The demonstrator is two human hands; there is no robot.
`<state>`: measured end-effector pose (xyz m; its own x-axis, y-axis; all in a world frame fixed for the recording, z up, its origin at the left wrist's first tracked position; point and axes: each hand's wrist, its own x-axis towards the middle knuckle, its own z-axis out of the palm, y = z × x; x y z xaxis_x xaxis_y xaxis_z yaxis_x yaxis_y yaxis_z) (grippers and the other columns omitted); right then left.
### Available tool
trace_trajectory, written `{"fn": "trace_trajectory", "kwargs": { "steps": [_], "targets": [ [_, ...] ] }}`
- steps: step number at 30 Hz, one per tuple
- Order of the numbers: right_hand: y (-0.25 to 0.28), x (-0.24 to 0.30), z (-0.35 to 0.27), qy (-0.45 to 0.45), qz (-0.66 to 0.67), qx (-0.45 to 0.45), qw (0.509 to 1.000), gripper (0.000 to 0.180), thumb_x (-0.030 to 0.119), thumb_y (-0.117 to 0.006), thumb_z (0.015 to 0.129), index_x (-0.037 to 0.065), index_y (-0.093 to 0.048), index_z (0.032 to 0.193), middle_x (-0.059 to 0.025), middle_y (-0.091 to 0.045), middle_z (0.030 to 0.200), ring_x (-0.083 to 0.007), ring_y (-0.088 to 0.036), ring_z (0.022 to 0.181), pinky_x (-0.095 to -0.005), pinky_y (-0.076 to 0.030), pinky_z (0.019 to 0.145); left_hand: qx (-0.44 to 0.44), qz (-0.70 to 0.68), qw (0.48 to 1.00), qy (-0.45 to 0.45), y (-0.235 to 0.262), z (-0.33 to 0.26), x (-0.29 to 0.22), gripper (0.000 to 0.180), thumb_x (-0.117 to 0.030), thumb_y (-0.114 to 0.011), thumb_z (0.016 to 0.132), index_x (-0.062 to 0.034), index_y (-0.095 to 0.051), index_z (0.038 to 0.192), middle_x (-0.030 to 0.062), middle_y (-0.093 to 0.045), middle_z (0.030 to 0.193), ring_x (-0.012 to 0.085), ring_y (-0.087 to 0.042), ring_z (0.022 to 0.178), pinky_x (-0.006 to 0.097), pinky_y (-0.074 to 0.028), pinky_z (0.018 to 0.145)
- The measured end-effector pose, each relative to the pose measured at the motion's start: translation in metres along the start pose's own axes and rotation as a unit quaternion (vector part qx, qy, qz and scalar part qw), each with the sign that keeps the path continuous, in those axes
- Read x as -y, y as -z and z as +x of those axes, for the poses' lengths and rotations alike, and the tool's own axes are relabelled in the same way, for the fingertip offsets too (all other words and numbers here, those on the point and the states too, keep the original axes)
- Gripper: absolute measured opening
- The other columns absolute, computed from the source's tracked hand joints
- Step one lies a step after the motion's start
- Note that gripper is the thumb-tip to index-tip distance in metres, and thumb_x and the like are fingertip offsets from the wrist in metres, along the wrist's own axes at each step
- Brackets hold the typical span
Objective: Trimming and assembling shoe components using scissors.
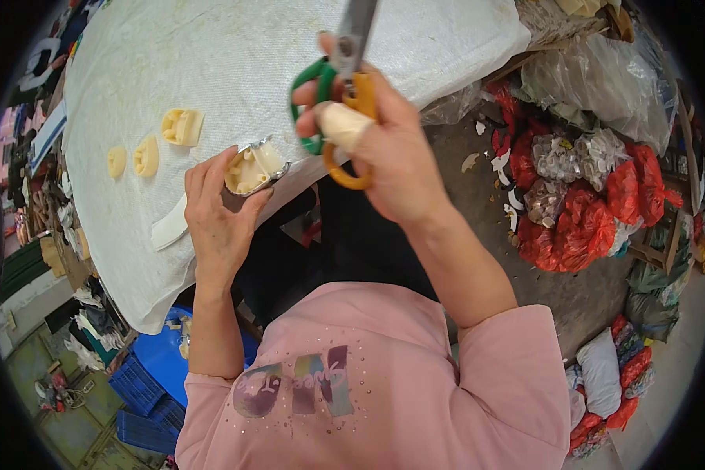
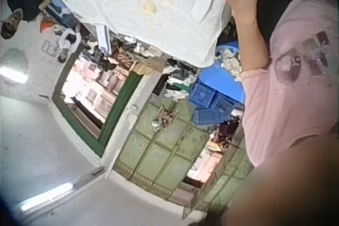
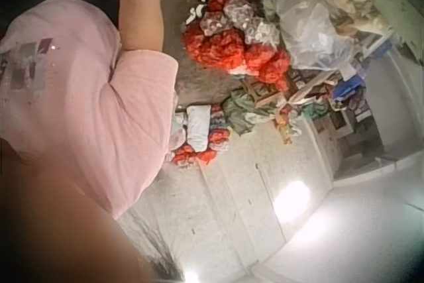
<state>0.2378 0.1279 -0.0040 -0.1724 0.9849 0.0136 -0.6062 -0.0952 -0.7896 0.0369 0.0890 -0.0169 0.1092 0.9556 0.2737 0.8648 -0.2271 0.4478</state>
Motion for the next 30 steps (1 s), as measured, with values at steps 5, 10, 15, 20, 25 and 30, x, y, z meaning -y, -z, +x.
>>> {"fn": "trace_trajectory", "kwargs": {
  "steps": [5,10,15,20,25,30],
  "targets": [
    [-0.005,-0.017,0.02,0.062,0.02,0.047,0.997,0.049,0.01,-0.051,0.089,-0.002,-0.038,0.135,-0.0068,-0.056,0.094,-0.011,-0.052,0.082,-0.0266,-0.044,0.076,0.011,-0.007,1.0,0.021,0.003,0.001,-0.002,0.057,-0.006,-0.08,0.057,-0.0031,-0.06,0.111,0.0111,-0.059,0.096,0.0279,-0.054,0.091,0.036,-0.045,0.082],
    [-0.031,-0.017,0.031,0.099,-0.019,0.057,0.993,0.042,0.008,-0.052,0.088,-0.001,-0.044,0.128,-0.003,-0.053,0.091,-0.0103,-0.049,0.08,-0.0243,-0.042,0.076,0.012,-0.013,0.999,0.027,0.003,0.001,-0.002,0.058,-0.006,-0.08,0.055,-0.0028,-0.06,0.11,0.0113,-0.058,0.094,0.028,-0.054,0.09,0.036,-0.045,0.081],
    [-0.013,-0.037,0.038,0.063,-0.087,0.075,0.991,0.046,0.011,-0.047,0.091,-0.003,-0.035,0.133,-0.0092,-0.051,0.091,-0.0129,-0.047,0.076,-0.0279,-0.041,0.069,0.007,-0.015,1.0,0.026,0.003,0.001,-0.002,0.058,-0.006,-0.08,0.055,-0.0025,-0.06,0.109,0.0114,-0.058,0.093,0.0283,-0.054,0.09,0.036,-0.045,0.081],
    [-0.021,-0.024,0.036,0.09,-0.046,0.06,0.993,0.042,0.015,-0.052,0.09,-0.002,-0.044,0.127,-0.0023,-0.051,0.082,-0.0075,-0.046,0.068,-0.0224,-0.039,0.061,0.002,-0.024,0.999,0.025,0.002,0.0,0.0,0.058,-0.007,-0.081,0.055,-0.0025,-0.061,0.109,0.0114,-0.058,0.093,0.0284,-0.054,0.09,0.036,-0.045,0.081],
    [-0.029,-0.022,0.033,0.147,0.03,0.08,0.985,0.041,0.017,-0.052,0.092,-0.001,-0.043,0.128,-0.0041,-0.053,0.086,-0.0078,-0.047,0.071,-0.0224,-0.04,0.064,0.008,-0.021,0.999,0.031,0.002,0.001,0.0,0.058,-0.007,-0.081,0.055,-0.0025,-0.061,0.109,0.0111,-0.058,0.094,0.0285,-0.054,0.09,0.036,-0.045,0.081],
    [-0.021,-0.058,0.022,0.074,0.065,0.014,0.995,0.043,0.016,-0.043,0.093,0.004,-0.034,0.133,-0.0106,-0.05,0.088,-0.0163,-0.046,0.076,-0.033,-0.04,0.071,0.005,-0.019,0.999,0.027,0.0,0.003,-0.001,0.058,-0.008,-0.081,0.055,-0.0026,-0.061,0.109,0.0112,-0.058,0.095,0.0279,-0.054,0.091,0.036,-0.045,0.082]
  ]
}}
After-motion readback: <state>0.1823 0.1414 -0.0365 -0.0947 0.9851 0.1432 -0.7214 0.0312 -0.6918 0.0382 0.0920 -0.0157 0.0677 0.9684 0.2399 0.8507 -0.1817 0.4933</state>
